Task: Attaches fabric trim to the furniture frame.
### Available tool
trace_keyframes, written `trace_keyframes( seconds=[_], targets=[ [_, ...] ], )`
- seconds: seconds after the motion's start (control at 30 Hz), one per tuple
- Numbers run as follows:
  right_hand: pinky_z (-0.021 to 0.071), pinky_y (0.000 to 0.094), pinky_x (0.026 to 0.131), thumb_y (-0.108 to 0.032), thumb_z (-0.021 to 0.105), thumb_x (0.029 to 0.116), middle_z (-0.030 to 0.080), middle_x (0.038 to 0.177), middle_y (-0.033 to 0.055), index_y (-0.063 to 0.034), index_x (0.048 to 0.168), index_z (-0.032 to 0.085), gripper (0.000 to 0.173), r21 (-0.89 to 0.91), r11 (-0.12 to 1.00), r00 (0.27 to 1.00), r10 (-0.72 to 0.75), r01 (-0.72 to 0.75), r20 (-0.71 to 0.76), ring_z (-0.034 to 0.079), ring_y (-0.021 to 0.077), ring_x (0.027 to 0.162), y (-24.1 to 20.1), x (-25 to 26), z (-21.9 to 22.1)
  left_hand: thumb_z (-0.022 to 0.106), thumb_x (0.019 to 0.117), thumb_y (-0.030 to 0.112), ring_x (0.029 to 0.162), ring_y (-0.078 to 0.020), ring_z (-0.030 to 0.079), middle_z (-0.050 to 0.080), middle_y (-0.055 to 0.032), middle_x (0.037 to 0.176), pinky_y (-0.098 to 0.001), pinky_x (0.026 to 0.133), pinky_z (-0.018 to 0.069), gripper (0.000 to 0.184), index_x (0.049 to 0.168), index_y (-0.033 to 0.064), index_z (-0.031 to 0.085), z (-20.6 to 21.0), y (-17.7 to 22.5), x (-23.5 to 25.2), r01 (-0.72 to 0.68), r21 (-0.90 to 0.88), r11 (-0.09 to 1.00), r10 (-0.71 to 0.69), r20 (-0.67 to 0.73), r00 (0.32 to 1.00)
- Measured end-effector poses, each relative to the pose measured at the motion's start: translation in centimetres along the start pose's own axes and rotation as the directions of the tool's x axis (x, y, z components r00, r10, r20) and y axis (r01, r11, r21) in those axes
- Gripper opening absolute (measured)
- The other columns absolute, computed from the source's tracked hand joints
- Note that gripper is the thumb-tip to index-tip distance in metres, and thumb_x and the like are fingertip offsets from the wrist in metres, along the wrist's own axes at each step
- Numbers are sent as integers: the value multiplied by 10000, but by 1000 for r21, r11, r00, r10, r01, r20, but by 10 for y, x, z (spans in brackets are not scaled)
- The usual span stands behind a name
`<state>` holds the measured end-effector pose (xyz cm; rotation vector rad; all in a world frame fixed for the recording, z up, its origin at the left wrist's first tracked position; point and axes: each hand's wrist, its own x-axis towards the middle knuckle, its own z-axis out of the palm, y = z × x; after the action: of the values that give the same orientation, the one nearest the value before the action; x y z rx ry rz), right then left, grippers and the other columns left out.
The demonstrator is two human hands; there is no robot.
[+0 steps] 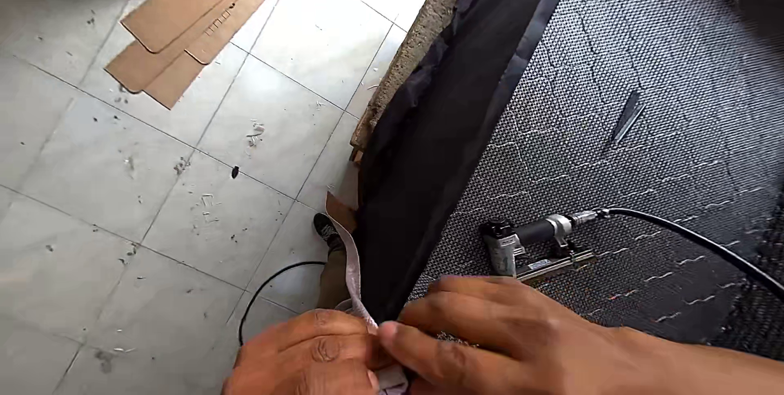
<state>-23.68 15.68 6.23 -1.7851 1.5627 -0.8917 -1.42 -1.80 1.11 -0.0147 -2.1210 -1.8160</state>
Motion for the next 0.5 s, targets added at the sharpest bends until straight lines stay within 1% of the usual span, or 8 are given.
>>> trace_keyframes(
  seconds=[0.03,0.07,0.17,0.23,0.3,0.37,0.43,0.5],
  targets=[
    [564,336,772,-236,606,1037,702,1043,94,-103,1298,672,301,-29,998,999,-49,50,15,674,219,914,2,6,2,671,958,57,1117,-211,695,733,-89,1057,-384,1031,568,86,1040,54,646,0,1,-2,0,12,1000,0,-7,1000],
    [558,344,736,-194,581,1043,690,1024,102,-92,1277,676,272,-54,994,995,-93,95,40,665,229,882,3,11,2,668,959,58,1115,-212,696,732,-91,1060,-385,1026,572,82,1039,55,651,1,1,-4,-6,24,1000,6,-19,1000],
    [536,348,625,-114,521,1044,680,963,115,-50,1203,679,233,-151,974,982,-151,167,114,653,236,783,-1,15,-5,663,962,49,1128,-223,700,729,-107,1153,-379,989,596,133,1089,86,668,6,2,-6,5,4,1000,-5,-53,999],
    [499,342,549,-94,519,1038,652,879,118,-12,1157,668,208,-228,945,968,-202,233,149,608,229,680,-5,17,-10,706,944,70,1123,-189,683,673,-65,1192,-346,954,615,179,1108,139,690,9,5,-5,65,-20,998,-66,-105,992],
    [436,330,483,-77,509,1034,631,834,115,9,1138,659,201,-327,892,946,-262,312,189,549,210,602,-6,22,-15,736,938,111,1094,-187,699,677,-44,1170,-354,927,638,181,1103,148,673,14,4,-7,71,-2,997,-71,-173,982],
    [398,316,458,-48,503,1029,634,836,113,13,1113,656,185,-375,836,913,-330,401,241,525,195,584,-5,28,-18,735,947,125,1134,-232,700,708,-71,1181,-403,976,622,191,1127,112,670,19,1,-12,29,-3,1000,-29,-202,979],
    [353,313,443,-12,480,1029,589,835,113,29,1114,634,181,-374,793,870,-382,481,311,478,192,574,-3,32,-22,715,953,84,1184,-267,682,720,-105,1198,-435,1037,587,207,1159,74,695,26,-2,-16,-12,-3,1000,11,-208,978],
    [335,313,447,17,476,1020,580,827,115,50,1105,632,181,-392,742,833,-420,544,361,449,181,562,-2,35,-25,704,948,45,1167,-266,691,728,-114,1180,-428,1035,588,197,1145,56,703,32,-3,-16,-27,4,1000,27,-236,971]
  ],
)
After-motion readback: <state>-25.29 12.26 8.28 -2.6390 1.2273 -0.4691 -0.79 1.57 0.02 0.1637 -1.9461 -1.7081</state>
